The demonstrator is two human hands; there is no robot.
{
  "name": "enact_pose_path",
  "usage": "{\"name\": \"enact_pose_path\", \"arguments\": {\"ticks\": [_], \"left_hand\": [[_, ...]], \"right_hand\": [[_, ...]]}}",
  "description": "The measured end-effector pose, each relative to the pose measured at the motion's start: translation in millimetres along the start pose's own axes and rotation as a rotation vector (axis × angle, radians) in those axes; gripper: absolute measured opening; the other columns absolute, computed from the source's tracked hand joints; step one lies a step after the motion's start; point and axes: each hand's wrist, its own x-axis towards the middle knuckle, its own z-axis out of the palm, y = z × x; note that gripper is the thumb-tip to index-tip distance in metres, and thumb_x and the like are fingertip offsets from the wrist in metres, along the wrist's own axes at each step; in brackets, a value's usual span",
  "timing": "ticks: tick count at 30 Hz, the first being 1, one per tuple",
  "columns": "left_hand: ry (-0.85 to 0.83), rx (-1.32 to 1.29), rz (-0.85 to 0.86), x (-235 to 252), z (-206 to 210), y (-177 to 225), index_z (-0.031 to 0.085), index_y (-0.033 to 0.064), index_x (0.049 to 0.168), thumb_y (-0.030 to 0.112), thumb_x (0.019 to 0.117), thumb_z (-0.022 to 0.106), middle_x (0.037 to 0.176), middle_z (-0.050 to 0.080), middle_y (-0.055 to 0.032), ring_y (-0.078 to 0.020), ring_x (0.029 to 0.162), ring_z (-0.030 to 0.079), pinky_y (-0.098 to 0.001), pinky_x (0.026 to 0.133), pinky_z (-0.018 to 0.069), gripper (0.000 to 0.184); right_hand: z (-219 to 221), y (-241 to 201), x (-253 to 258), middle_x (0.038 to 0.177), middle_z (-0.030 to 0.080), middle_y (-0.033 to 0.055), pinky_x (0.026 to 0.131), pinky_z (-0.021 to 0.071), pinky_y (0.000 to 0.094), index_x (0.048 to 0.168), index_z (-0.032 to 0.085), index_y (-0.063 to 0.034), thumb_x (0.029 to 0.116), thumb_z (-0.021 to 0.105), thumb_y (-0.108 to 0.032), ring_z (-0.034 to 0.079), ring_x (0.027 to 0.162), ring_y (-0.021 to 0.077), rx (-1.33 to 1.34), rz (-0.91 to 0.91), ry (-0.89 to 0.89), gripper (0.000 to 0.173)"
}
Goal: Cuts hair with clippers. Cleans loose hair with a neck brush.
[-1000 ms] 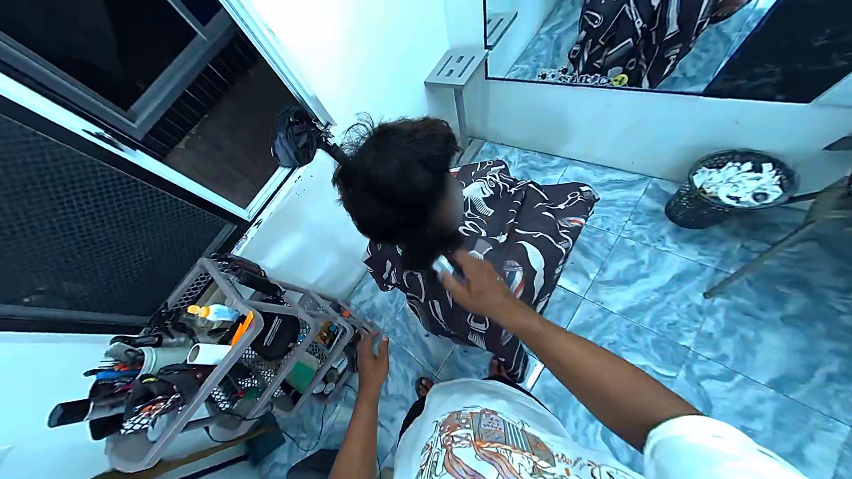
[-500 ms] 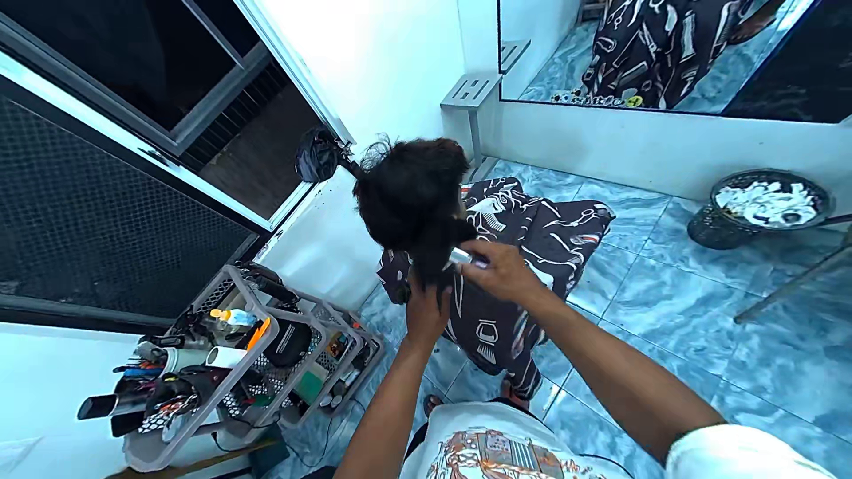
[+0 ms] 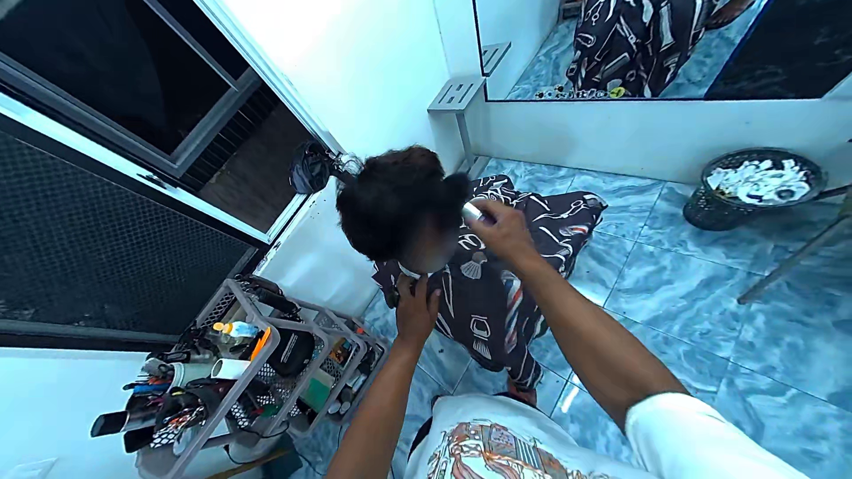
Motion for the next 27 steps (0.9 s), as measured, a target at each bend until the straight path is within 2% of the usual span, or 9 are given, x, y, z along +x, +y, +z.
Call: {"name": "enact_pose_path", "arguments": {"ticks": [3,5,7,10,13,15,19,23,27], "left_hand": [[0.032,-0.062,-0.050,0,-32,10,0.064,0.0105,0.137,0.045,0.0991,0.062,0.146,0.047,-0.0323,-0.0458,0.131,0.053,-0.0540,0.101,0.0540,0.052],[0.184,-0.093,0.008,4,-63,20,0.067,0.0084,0.131,0.039,0.0983,0.064,0.143,0.052,-0.0299,-0.0483,0.142,0.041,-0.0676,0.118,0.0288,0.045],[0.321,-0.043,0.147,27,-92,31,0.070,0.0178,0.123,0.043,0.0995,0.062,0.141,0.057,-0.0192,-0.0418,0.147,0.036,-0.0712,0.120,0.0131,0.035],[0.337,0.053,0.298,63,-114,52,0.075,0.0286,0.118,0.046,0.0984,0.063,0.151,0.052,-0.0109,-0.0394,0.154,0.024,-0.0732,0.120,0.0030,0.028],[0.267,0.112,0.316,92,-136,58,0.072,0.0335,0.127,0.048,0.0992,0.062,0.164,0.037,-0.0119,-0.0422,0.157,0.014,-0.0755,0.120,0.0035,0.034],[0.245,0.081,0.266,94,-149,52,0.070,0.0325,0.132,0.046,0.1007,0.060,0.166,0.034,-0.0126,-0.0410,0.158,0.013,-0.0746,0.121,0.0044,0.035],[0.252,-0.006,0.171,66,-142,40,0.074,0.0233,0.124,0.040,0.1012,0.061,0.155,0.047,-0.0169,-0.0408,0.154,0.023,-0.0703,0.122,0.0080,0.031],[0.192,-0.071,0.153,39,-118,61,0.075,0.0205,0.122,0.038,0.1001,0.063,0.134,0.061,-0.0128,-0.0336,0.143,0.041,-0.0678,0.121,0.0161,0.030],[0.191,-0.180,0.140,30,-103,76,0.075,0.0187,0.122,0.036,0.0997,0.063,0.122,0.065,-0.0084,-0.0265,0.134,0.049,-0.0592,0.121,0.0228,0.031]], "right_hand": [[-7,22,-5,0.112,0.067,0.0204,0.084,0.0556,0.0613,0.139,0.054,-0.0066,0.0977,0.066,-0.031,0.067,0.096,0.0358,0.086,0.208,0.096,0.049],[-7,11,-42,0.107,0.067,0.0182,0.078,0.0580,0.0556,0.139,0.056,-0.0065,0.0969,0.066,-0.027,0.068,0.089,0.0305,0.194,0.169,0.039,0.047],[0,-9,-51,0.104,0.072,0.0117,0.079,0.0597,0.0466,0.130,0.067,-0.0078,0.0945,0.067,-0.024,0.069,0.087,0.0214,0.264,0.073,0.006,0.039],[24,-12,16,0.107,0.071,0.0171,0.085,0.0574,0.0546,0.130,0.067,-0.0041,0.0969,0.064,-0.027,0.070,0.094,0.0290,0.262,0.103,0.083,0.040],[21,-3,56,0.111,0.067,0.0199,0.075,0.0589,0.0507,0.142,0.050,-0.0032,0.0976,0.065,-0.035,0.069,0.087,0.0292,0.494,0.276,0.209,0.056],[3,-11,25,0.103,0.065,0.0148,0.059,0.0558,0.0431,0.147,0.040,-0.0110,0.0979,0.065,-0.037,0.064,0.070,0.0238,0.594,0.296,0.214,0.061],[-12,-19,-37,0.098,0.070,0.0108,0.064,0.0592,0.0406,0.137,0.062,-0.0105,0.0926,0.071,-0.022,0.068,0.075,0.0215,0.480,0.122,-0.019,0.047],[-7,16,13,0.111,0.069,0.0209,0.085,0.0566,0.0592,0.136,0.061,-0.0060,0.0940,0.072,-0.026,0.069,0.096,0.0348,0.188,0.134,0.083,0.048],[-33,-4,9,0.099,0.070,0.0109,0.063,0.0569,0.0402,0.130,0.065,-0.0108,0.0918,0.072,-0.017,0.065,0.075,0.0208,0.419,0.091,-0.135,0.039]]}}
